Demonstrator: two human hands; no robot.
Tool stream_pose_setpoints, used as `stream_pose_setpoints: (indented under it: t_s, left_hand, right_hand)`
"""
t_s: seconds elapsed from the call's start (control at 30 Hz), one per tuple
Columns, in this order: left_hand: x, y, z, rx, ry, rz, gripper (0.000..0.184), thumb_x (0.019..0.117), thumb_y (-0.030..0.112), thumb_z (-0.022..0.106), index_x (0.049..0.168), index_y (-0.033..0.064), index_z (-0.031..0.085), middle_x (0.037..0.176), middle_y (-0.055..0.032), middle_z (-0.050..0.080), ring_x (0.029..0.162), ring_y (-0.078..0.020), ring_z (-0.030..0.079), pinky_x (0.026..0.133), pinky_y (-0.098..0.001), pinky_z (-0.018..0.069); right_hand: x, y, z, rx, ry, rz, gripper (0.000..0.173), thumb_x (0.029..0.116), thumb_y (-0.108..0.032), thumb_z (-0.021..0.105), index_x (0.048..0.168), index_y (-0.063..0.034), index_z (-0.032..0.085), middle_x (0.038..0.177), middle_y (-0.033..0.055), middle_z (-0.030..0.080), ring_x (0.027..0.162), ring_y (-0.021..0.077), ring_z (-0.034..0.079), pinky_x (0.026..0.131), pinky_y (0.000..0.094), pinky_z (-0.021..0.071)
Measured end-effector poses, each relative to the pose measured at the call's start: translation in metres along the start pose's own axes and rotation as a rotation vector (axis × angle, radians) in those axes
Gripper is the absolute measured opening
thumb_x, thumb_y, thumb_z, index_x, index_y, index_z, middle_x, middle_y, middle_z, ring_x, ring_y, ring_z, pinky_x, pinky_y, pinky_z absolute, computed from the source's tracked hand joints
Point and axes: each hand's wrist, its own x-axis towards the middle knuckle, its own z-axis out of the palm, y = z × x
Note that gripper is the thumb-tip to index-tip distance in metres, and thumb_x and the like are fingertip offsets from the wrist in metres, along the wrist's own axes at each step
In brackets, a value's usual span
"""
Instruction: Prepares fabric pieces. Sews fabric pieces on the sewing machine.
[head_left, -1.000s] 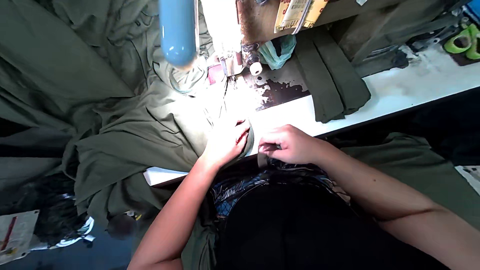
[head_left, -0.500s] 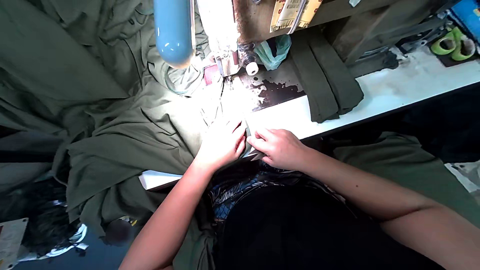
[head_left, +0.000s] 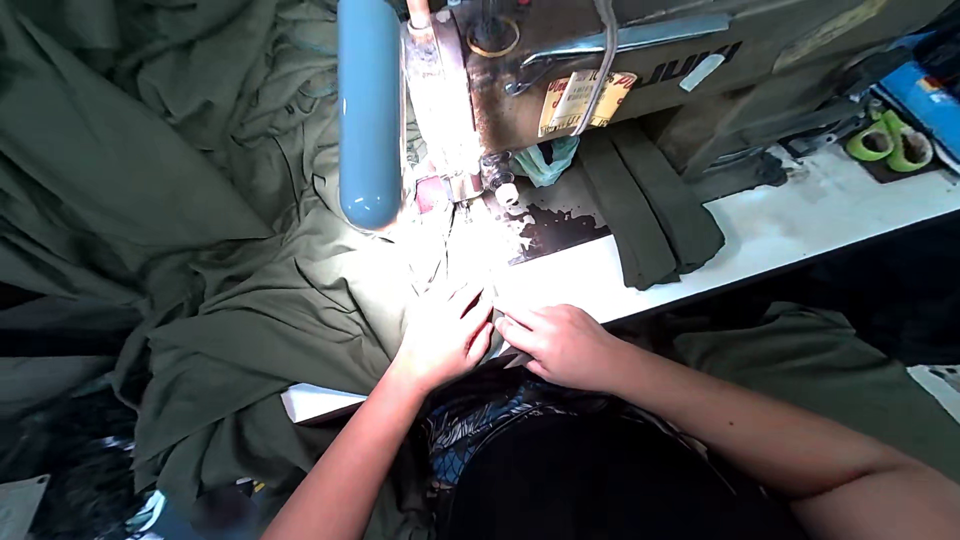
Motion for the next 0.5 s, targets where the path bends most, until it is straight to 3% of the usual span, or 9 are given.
stream_pose_setpoints:
  t_s: [0.1, 0.23, 0.4, 0.5]
  left_hand:
    - [0.000, 0.000, 0.001, -0.015, -0.008, -0.014, 0.036, 0.0962, 0.028, 0.049, 0.108, 0.0125, 0.079, 0.119, -0.0126, 0.073, 0.115, -0.0304, 0.067, 0.106, -0.0602, 0.0387]
    - [0.001, -0.001, 0.001, -0.001, -0.002, -0.015, 0.038, 0.0953, 0.030, 0.048, 0.107, 0.0132, 0.079, 0.122, -0.0114, 0.073, 0.114, -0.0291, 0.067, 0.102, -0.0565, 0.0431]
    - [0.003, -0.004, 0.001, -0.022, -0.012, -0.023, 0.039, 0.0953, 0.030, 0.047, 0.109, 0.0125, 0.079, 0.120, -0.0118, 0.073, 0.112, -0.0288, 0.068, 0.104, -0.0614, 0.0401]
    - [0.005, -0.006, 0.001, -0.025, -0.034, -0.029, 0.039, 0.0948, 0.032, 0.048, 0.109, 0.0129, 0.079, 0.120, -0.0131, 0.073, 0.113, -0.0310, 0.068, 0.104, -0.0659, 0.0380]
  right_hand:
    - [0.000, 0.000, 0.000, -0.013, -0.002, -0.004, 0.029, 0.0865, -0.012, 0.066, 0.113, -0.0019, 0.071, 0.127, 0.0192, 0.069, 0.076, 0.0315, 0.072, 0.054, 0.0431, 0.0542]
    - [0.002, 0.000, -0.003, -0.015, -0.028, 0.006, 0.029, 0.0875, -0.012, 0.066, 0.114, -0.0015, 0.071, 0.127, 0.0202, 0.069, 0.077, 0.0323, 0.073, 0.055, 0.0438, 0.0552]
    - [0.003, -0.001, -0.006, 0.039, -0.062, 0.048, 0.032, 0.0882, -0.011, 0.065, 0.119, -0.0014, 0.071, 0.127, 0.0202, 0.069, 0.082, 0.0342, 0.073, 0.060, 0.0472, 0.0574]
    - [-0.005, 0.007, -0.019, 0.166, 0.030, 0.124, 0.025, 0.0820, -0.006, 0.069, 0.106, -0.0011, 0.074, 0.106, 0.0195, 0.071, 0.080, 0.0337, 0.072, 0.062, 0.0489, 0.0587]
